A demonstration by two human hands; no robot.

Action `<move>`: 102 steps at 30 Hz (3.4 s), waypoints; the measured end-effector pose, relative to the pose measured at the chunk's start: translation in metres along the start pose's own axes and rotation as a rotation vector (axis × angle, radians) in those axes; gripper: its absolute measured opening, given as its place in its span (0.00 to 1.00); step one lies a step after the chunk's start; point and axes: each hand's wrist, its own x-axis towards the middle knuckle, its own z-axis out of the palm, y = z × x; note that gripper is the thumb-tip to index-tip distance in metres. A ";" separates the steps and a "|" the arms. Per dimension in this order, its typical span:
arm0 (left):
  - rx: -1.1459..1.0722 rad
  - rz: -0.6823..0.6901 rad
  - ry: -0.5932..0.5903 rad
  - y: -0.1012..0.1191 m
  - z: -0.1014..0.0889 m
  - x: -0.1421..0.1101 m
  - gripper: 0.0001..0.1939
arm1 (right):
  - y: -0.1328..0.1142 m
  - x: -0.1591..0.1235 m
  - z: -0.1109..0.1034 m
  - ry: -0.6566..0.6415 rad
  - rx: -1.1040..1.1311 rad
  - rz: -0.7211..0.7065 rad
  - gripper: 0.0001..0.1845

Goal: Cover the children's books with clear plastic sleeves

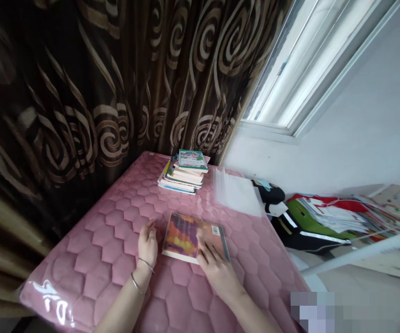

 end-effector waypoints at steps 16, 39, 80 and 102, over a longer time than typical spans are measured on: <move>0.144 0.010 -0.217 0.036 0.008 0.038 0.15 | 0.014 -0.011 -0.012 -0.061 0.146 -0.064 0.19; 0.185 0.357 -0.539 0.026 0.019 0.052 0.16 | 0.002 -0.031 -0.007 0.080 0.170 -0.098 0.18; 0.384 0.417 -0.331 0.029 0.027 0.048 0.14 | 0.138 0.182 -0.027 -0.103 0.063 0.372 0.12; 0.584 0.409 -0.392 0.032 0.027 0.049 0.17 | 0.045 0.017 -0.045 -0.170 0.705 0.254 0.21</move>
